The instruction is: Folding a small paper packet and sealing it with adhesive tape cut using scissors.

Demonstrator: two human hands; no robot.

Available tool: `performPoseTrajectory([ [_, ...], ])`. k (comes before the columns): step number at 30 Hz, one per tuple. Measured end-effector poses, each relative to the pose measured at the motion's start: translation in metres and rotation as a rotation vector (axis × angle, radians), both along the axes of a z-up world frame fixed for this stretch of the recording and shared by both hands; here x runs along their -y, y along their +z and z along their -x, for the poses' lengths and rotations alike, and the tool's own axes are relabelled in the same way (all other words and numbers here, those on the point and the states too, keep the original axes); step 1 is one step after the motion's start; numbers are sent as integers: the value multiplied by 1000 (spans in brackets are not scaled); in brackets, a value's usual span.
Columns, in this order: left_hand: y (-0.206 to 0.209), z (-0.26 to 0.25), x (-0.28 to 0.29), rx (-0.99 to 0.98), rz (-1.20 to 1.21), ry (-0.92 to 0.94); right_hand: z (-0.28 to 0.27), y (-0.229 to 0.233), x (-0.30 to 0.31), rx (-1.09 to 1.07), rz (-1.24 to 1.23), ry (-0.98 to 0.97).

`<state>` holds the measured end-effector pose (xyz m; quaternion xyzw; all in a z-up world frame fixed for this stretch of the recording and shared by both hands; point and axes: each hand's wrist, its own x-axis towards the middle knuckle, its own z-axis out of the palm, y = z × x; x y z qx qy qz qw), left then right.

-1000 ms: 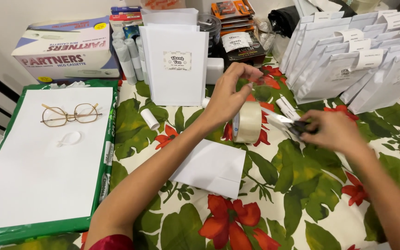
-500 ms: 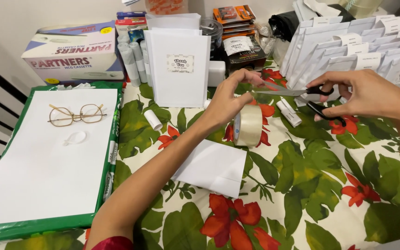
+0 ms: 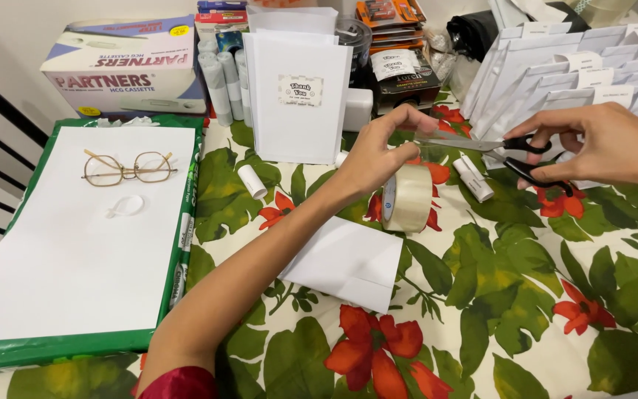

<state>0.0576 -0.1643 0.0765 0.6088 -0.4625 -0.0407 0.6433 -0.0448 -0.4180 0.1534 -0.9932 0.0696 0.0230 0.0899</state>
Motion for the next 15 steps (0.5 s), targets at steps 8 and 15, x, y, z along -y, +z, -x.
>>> performPoseTrajectory([
  [8,0,-2,0,9,-14,11,2,-4,4,51,-14,-34],
  [15,1,-1,0,-2,-3,15,7,-7,3,137,-53,-60],
])
